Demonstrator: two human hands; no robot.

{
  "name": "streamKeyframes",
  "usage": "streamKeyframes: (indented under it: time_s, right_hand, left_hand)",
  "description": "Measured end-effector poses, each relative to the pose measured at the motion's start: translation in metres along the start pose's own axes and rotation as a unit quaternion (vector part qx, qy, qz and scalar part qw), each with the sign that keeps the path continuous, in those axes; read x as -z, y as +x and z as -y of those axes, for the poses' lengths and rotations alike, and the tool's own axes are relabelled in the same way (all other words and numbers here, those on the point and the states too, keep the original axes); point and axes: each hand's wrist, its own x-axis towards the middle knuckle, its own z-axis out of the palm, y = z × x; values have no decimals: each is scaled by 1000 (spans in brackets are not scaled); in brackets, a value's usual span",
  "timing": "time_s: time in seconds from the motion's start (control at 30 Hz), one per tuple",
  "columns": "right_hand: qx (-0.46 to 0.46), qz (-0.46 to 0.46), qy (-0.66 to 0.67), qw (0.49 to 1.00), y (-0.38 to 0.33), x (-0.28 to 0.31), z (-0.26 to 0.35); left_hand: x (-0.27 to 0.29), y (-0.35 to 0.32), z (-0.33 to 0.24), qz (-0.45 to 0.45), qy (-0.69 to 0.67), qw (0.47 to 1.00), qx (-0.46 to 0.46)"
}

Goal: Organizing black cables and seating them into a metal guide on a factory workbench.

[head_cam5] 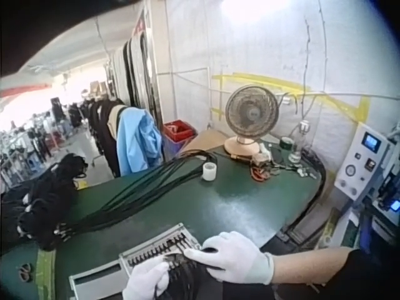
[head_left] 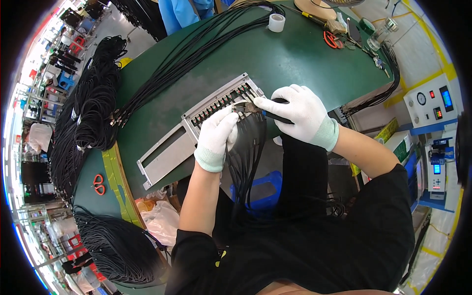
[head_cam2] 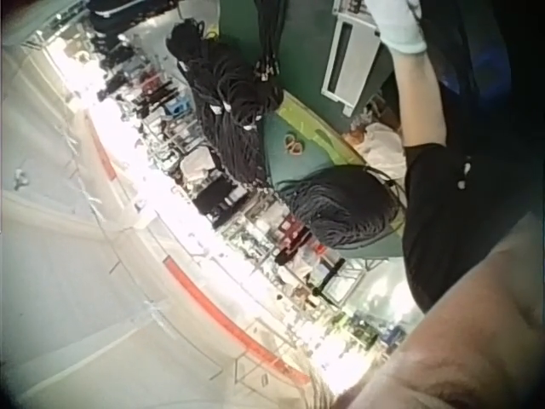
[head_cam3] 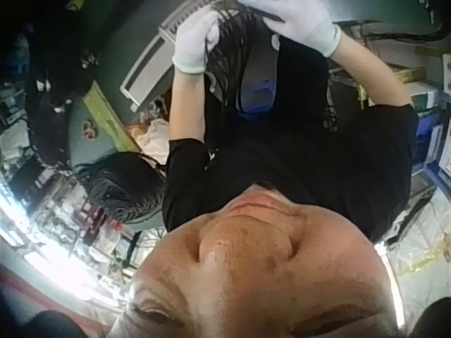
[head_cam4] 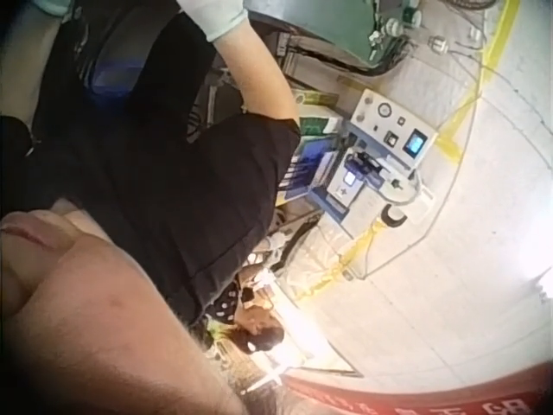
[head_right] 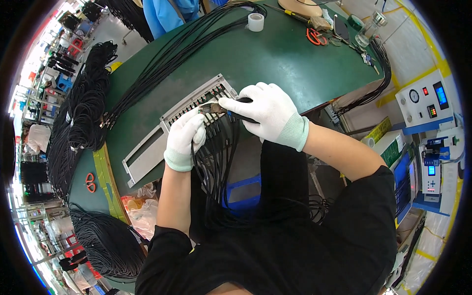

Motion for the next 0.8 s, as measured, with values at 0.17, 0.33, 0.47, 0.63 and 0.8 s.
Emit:
streamKeyframes:
  time_s: [0.17,0.33,0.47,0.63,0.8]
  right_hand:
    - [18,12,-40,999,1,1,0]
    - [23,23,10,999,0,-3,-5]
    - [-17,66,68,995,-5,-4,-6]
    - [-115,67,290,948,-4,-7,-7]
    - [-50,20,107,993,-1,5,-4]
  left_hand:
    - [-4,-2,-2,-1,17,1000,-9]
    - [-3,-6,-7,-2,39,999,-17]
    - [-4,-4,-6,8,41,999,-35]
    - [-2,-1,-2,-5,20,1000,-14]
    - [-3,2,2,6,-27,1000,8]
